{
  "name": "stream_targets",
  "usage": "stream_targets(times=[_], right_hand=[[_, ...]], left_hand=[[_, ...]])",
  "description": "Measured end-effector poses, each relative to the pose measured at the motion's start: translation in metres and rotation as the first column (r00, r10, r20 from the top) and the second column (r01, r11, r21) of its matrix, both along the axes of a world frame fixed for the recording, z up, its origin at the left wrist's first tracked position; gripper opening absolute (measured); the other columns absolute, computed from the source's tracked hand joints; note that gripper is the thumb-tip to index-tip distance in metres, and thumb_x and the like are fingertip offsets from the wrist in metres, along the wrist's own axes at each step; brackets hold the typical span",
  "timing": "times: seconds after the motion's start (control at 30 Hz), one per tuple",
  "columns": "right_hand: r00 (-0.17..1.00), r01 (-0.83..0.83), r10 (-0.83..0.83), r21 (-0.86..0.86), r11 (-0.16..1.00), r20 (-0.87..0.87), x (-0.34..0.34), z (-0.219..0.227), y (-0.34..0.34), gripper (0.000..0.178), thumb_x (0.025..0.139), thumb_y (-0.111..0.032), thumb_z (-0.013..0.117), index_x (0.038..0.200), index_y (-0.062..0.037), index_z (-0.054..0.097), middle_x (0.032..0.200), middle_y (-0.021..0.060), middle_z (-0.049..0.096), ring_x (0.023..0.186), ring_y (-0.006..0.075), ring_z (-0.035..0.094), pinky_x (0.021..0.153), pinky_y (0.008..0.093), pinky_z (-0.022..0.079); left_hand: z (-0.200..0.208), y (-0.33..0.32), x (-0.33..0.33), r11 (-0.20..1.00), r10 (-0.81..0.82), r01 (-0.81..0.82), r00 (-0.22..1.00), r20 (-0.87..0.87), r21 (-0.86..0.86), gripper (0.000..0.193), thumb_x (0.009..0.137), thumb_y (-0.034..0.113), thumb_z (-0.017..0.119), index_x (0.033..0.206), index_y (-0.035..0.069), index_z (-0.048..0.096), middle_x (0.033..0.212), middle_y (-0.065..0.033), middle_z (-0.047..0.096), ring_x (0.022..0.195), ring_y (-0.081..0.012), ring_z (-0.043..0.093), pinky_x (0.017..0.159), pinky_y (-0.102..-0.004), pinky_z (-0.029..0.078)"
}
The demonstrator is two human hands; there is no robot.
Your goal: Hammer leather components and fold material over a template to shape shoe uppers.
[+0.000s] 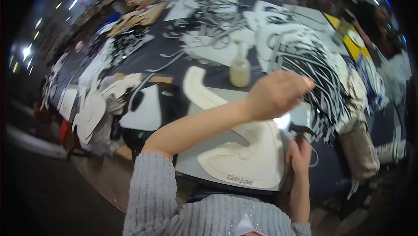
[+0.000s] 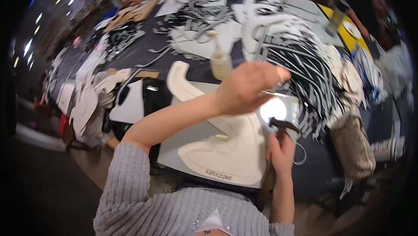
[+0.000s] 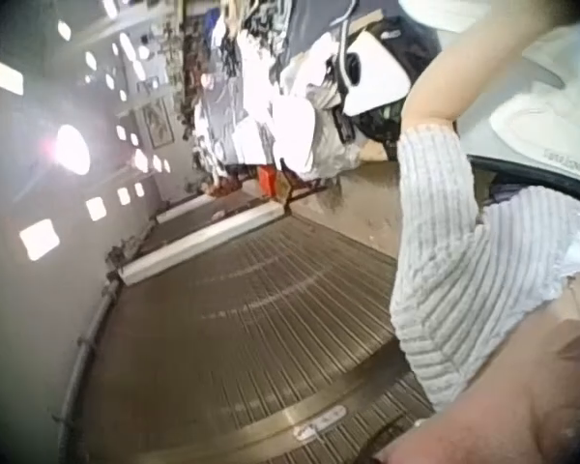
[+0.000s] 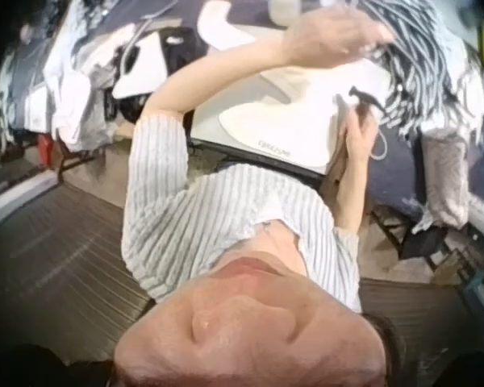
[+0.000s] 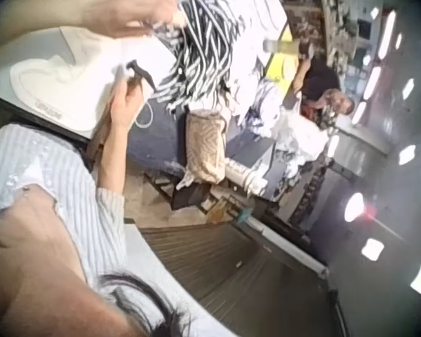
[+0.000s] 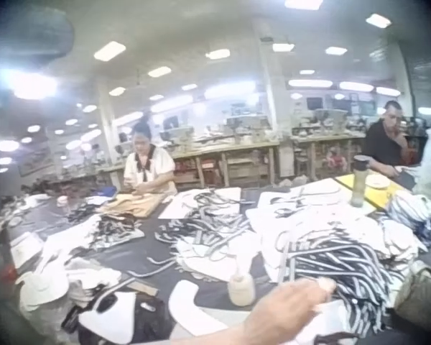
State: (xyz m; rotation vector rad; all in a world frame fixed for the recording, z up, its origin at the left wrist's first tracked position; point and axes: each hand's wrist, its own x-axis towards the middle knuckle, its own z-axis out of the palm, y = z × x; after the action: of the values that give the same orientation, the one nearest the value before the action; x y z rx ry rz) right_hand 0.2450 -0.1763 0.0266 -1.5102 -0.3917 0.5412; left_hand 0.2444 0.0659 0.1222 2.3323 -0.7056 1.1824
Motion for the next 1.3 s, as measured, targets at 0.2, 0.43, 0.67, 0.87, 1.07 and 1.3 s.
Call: stream_targets(times=[0.2,0.43,0.67,0.87,1.07,1.3], right_hand=[[0.980,-0.091,0.139,-0.301,0.949,0.140,0.001,-0.010,0.000,0.014,0.088,-0.013,0.065,0.085,0.0000,0.061,0.064,0.0055,0.057,0.058,0.0123,0.052,0.057,0.0298,0.044],[0.942,-0.116,0.198,-0.291,0.950,0.270,-0.009,-0.005,0.021,0.015,0.088,-0.012,0.066,0.091,0.0014,0.060,0.064,0.0064,0.058,0.060,0.0123,0.054,0.057,0.0307,0.044],[0.994,-0.076,0.094,-0.305,0.949,0.046,-0.002,-0.005,0.005,0.013,0.096,-0.012,0.062,0.088,-0.0019,0.058,0.062,-0.0047,0.049,0.049,0.0026,0.041,0.046,0.0214,0.031],[0.982,-0.165,0.183,-0.267,0.949,0.046,-0.013,0.001,0.020,0.013,0.096,-0.013,0.063,0.091,-0.0016,0.058,0.064,-0.0034,0.051,0.047,0.0034,0.043,0.042,0.0217,0.032],[0.997,-0.082,0.080,-0.283,0.955,-0.020,-0.002,0.002,0.007,0.011,0.095,-0.011,0.062,0.090,-0.0017,0.059,0.069,-0.0028,0.054,0.052,0.0039,0.045,0.046,0.0219,0.035],[0.971,-0.025,0.093,-0.297,0.955,0.218,-0.001,-0.007,0.015,0.017,0.088,-0.018,0.069,0.091,-0.0017,0.065,0.064,0.0060,0.059,0.055,0.0128,0.052,0.055,0.0289,0.043]], left_hand=[[-0.077,0.020,0.139,0.769,0.371,-0.525,0.831,-0.415,-0.364,0.059,0.086,0.021,0.067,0.136,0.000,0.043,0.120,-0.0250,0.057,0.113,-0.0421,0.053,0.097,-0.0477,0.044],[-0.124,0.107,0.193,0.447,0.479,-0.812,0.571,-0.667,-0.374,0.103,0.070,0.047,0.083,0.145,-0.003,0.033,0.131,-0.0262,0.057,0.111,-0.0365,0.064,0.097,-0.0406,0.049],[-0.093,0.073,0.203,0.277,0.269,-0.895,0.422,-0.865,-0.350,0.092,0.075,0.032,0.079,0.146,0.000,0.032,0.136,-0.0208,0.052,0.125,-0.0357,0.051,0.107,-0.0451,0.042],[-0.096,0.125,0.186,0.039,0.129,-0.878,0.477,-0.869,-0.476,0.088,0.074,0.029,0.081,0.142,0.000,0.033,0.136,-0.0207,0.051,0.128,-0.0341,0.048,0.101,-0.0465,0.047],[-0.097,0.090,0.202,0.065,0.356,-0.962,0.271,-0.894,-0.266,0.086,0.067,0.030,0.082,0.134,-0.004,0.041,0.124,-0.0260,0.060,0.119,-0.0386,0.059,0.103,-0.0436,0.048],[-0.085,0.109,0.188,0.160,0.362,-0.943,0.330,-0.872,-0.291,0.092,0.072,0.026,0.072,0.139,-0.019,0.029,0.126,-0.0359,0.056,0.117,-0.0443,0.059,0.103,-0.0425,0.046]])
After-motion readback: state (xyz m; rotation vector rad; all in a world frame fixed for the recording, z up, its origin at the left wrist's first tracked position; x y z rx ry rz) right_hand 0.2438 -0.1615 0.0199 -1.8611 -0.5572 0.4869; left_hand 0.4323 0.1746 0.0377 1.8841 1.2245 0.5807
